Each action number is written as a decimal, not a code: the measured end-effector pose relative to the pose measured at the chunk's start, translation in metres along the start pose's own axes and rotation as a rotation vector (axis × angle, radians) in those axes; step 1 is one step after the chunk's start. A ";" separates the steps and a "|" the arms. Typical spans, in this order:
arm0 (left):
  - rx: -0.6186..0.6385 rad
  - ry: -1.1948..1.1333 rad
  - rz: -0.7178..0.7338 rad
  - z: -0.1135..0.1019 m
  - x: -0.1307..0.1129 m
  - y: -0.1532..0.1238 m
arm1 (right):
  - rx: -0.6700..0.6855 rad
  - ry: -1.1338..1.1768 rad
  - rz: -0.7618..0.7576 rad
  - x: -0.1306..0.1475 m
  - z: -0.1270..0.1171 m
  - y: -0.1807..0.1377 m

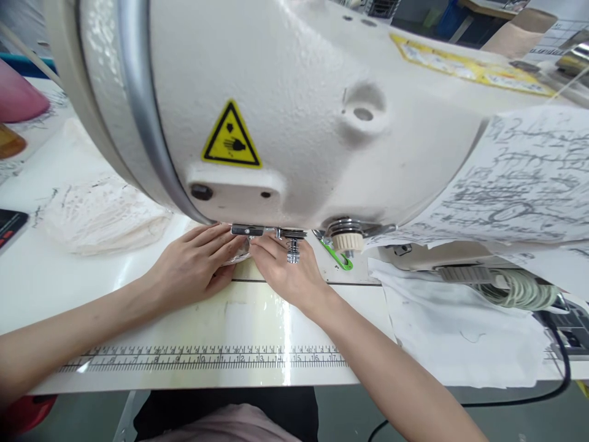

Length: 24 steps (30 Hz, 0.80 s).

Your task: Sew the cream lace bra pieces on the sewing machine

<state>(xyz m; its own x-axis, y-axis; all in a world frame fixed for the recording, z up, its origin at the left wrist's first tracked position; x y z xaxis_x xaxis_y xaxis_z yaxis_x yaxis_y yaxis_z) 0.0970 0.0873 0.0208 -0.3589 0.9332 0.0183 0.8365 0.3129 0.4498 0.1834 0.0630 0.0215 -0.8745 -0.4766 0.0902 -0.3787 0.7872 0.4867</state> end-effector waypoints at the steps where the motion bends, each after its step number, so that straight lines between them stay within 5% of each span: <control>1: -0.003 0.009 0.009 -0.001 -0.001 0.000 | -0.007 -0.004 -0.006 -0.001 0.000 -0.001; 24: 0.054 0.128 0.133 0.003 -0.014 0.000 | 0.034 -0.064 0.128 -0.022 -0.007 -0.003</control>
<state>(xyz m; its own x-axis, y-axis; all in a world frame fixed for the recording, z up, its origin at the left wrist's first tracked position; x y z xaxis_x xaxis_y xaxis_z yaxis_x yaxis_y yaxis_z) 0.1030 0.0751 0.0175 -0.2908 0.9378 0.1895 0.8997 0.2007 0.3877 0.2060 0.0682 0.0241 -0.9333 -0.3467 0.0934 -0.2723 0.8529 0.4454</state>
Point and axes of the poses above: each hand's wrist, its own y-axis towards the middle knuckle, its own z-axis out of the palm, x = y × z, the point moved 10 cm from there along y, towards the middle knuckle
